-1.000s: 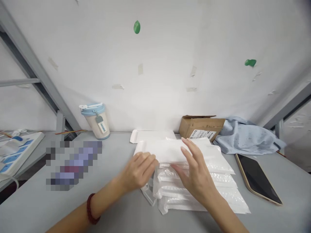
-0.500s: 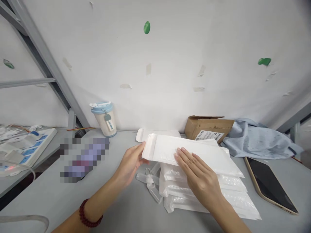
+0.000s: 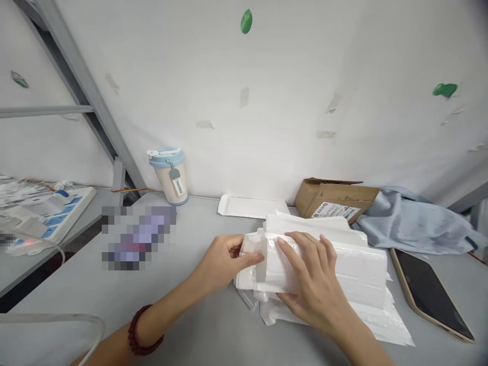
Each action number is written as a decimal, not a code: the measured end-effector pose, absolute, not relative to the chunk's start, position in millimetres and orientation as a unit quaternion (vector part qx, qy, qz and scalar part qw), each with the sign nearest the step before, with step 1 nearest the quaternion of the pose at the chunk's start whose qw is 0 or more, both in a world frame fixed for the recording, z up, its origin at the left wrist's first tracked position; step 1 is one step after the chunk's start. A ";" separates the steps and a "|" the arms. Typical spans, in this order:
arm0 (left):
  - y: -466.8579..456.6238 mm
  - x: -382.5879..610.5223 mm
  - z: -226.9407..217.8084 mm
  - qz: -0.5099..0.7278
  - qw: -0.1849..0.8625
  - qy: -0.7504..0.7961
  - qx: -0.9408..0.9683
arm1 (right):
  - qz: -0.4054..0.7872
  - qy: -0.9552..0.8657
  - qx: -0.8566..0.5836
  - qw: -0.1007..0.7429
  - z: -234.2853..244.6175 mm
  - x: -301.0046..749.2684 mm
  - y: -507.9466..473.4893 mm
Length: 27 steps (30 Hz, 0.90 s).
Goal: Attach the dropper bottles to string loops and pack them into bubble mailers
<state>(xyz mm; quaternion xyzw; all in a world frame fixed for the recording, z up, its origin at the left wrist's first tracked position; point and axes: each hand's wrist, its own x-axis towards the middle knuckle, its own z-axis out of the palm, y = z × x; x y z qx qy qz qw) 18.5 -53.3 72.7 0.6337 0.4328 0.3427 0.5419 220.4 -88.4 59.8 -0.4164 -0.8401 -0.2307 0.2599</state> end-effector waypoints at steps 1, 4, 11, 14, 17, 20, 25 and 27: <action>-49.9 15.3 73.4 0.338 0.521 0.447 0.644 | -0.243 -0.834 -0.417 0.268 59.8 221.6 -87.3; -38.6 0.7 78.5 0.304 0.457 0.477 0.687 | -0.280 -0.815 -0.425 0.277 60.5 226.8 -82.9; -37.9 -18.9 77.6 0.084 0.380 0.414 0.823 | -0.216 -0.784 -0.493 0.310 59.8 238.2 -76.1; -42.1 -17.0 76.6 0.107 0.359 0.393 0.840 | -0.175 -0.783 -0.505 0.318 58.4 239.7 -75.5; -42.6 -18.3 85.0 0.160 0.377 0.408 0.816 | -0.162 -0.778 -0.513 0.325 58.7 239.7 -76.8; -43.2 -18.8 95.4 0.306 0.444 0.422 0.729 | -0.149 -0.782 -0.516 0.317 60.4 236.5 -79.9; -48.4 -7.3 96.8 0.522 0.449 0.429 0.584 | -0.117 -0.785 -0.519 0.317 62.1 224.8 -85.8; -50.8 -1.4 93.1 0.538 0.472 0.433 0.549 | -0.109 -0.783 -0.528 0.310 61.1 221.3 -86.6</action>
